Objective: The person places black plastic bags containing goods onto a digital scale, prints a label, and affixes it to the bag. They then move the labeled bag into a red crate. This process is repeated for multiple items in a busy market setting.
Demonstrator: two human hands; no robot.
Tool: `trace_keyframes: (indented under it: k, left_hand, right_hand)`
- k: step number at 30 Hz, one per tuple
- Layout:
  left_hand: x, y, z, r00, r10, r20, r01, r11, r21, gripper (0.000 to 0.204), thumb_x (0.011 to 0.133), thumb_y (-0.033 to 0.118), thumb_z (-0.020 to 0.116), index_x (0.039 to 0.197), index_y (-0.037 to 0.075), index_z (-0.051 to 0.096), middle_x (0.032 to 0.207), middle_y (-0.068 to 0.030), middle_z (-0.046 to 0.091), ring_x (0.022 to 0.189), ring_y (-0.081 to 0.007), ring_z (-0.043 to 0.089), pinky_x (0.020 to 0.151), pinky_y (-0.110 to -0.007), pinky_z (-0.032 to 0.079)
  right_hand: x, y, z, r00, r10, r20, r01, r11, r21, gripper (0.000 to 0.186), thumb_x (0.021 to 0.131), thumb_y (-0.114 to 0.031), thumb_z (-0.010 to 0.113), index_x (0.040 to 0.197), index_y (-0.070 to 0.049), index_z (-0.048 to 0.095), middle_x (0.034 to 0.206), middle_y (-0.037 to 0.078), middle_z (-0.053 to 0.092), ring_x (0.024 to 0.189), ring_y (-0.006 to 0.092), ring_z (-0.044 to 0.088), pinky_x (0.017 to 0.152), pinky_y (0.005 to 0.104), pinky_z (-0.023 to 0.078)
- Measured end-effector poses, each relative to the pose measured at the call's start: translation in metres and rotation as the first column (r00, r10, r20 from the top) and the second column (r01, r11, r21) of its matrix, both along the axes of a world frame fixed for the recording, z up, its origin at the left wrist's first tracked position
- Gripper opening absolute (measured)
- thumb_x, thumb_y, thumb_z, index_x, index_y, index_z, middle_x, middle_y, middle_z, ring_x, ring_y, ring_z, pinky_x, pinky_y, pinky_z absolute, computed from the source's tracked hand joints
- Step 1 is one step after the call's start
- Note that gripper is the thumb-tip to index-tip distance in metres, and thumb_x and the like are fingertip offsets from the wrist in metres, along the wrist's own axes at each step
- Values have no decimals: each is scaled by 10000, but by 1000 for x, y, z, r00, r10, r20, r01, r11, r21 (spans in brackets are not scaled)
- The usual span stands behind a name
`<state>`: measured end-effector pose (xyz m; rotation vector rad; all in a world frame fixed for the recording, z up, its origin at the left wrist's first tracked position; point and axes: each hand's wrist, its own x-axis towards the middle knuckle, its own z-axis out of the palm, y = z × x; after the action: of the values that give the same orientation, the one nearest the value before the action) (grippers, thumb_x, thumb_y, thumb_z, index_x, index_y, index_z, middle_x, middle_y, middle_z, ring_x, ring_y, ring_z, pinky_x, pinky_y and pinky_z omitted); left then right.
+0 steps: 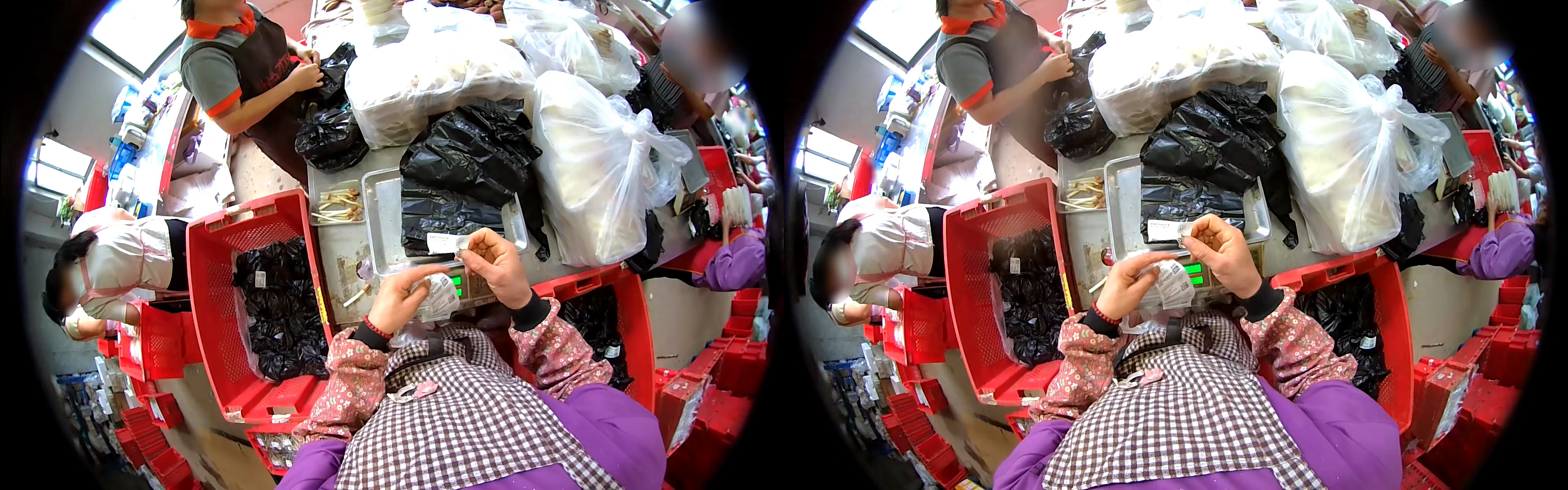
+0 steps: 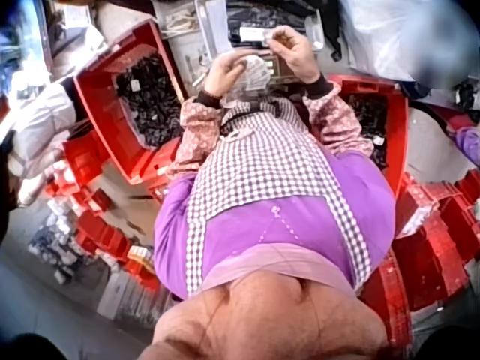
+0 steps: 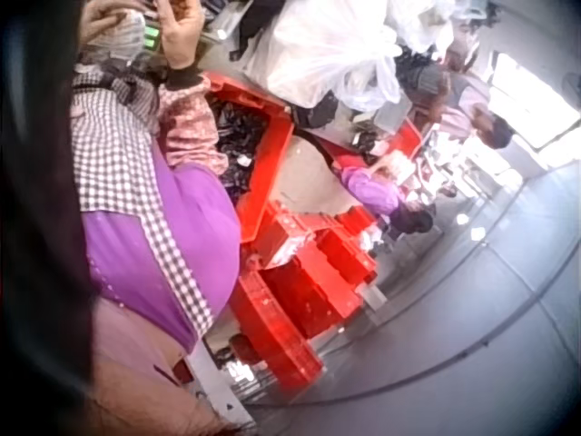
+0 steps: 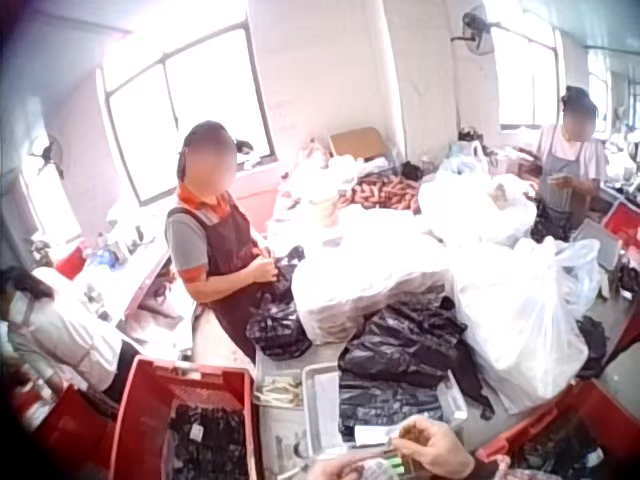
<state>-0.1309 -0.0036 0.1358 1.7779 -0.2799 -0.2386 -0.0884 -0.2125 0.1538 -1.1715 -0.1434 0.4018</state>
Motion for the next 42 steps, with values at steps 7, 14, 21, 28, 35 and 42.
trace_keyframes:
  k: [7,14,21,28,35,42]
  left_hand:
    - [-12,-3,12,924,296,-241,-327,940,-97,246,873,107,645,1103,18,645,982,-50,671,903,-81,579,803,-246,463]
    - [-15,-4,11,925,352,-141,-373,912,-170,266,867,94,659,1126,37,646,980,8,657,802,-40,586,574,-180,491]
    - [-17,-2,7,919,346,-188,-374,917,-138,221,846,47,649,1059,-12,657,989,-60,681,925,-112,605,817,-254,467]
    - [-18,-5,10,959,262,-112,-273,957,-98,215,875,62,642,1082,13,668,935,-4,671,790,-56,580,661,-211,483]
    - [-15,-3,23,966,249,72,-257,954,154,160,867,114,653,977,4,688,839,-113,688,747,-161,653,670,-273,494]
    - [-16,-6,20,966,255,-35,-254,967,23,144,888,122,627,949,13,699,847,-89,695,766,-134,646,698,-259,491]
  right_hand:
    - [-14,18,0,985,-3,-170,0,1000,-15,122,888,-100,643,942,-11,580,823,-21,605,727,26,542,648,170,433]
    - [-23,25,-13,996,-41,84,62,961,-269,129,837,-102,691,858,-30,587,783,-25,591,644,19,526,563,183,419]
    - [-24,18,-3,975,-63,212,148,899,-413,150,807,-91,705,794,-14,577,732,3,567,599,45,526,545,209,421]
    - [-25,14,-1,963,-78,260,203,844,-497,161,809,-101,697,780,-10,567,697,7,553,590,52,522,543,215,423]
    - [-21,2,-2,999,38,1,-35,940,-339,242,838,-205,703,808,-3,574,713,5,573,615,52,533,554,214,433]
    - [-8,-3,3,998,0,57,14,970,-244,166,890,-145,647,937,-12,559,792,-29,565,706,22,524,629,197,444]
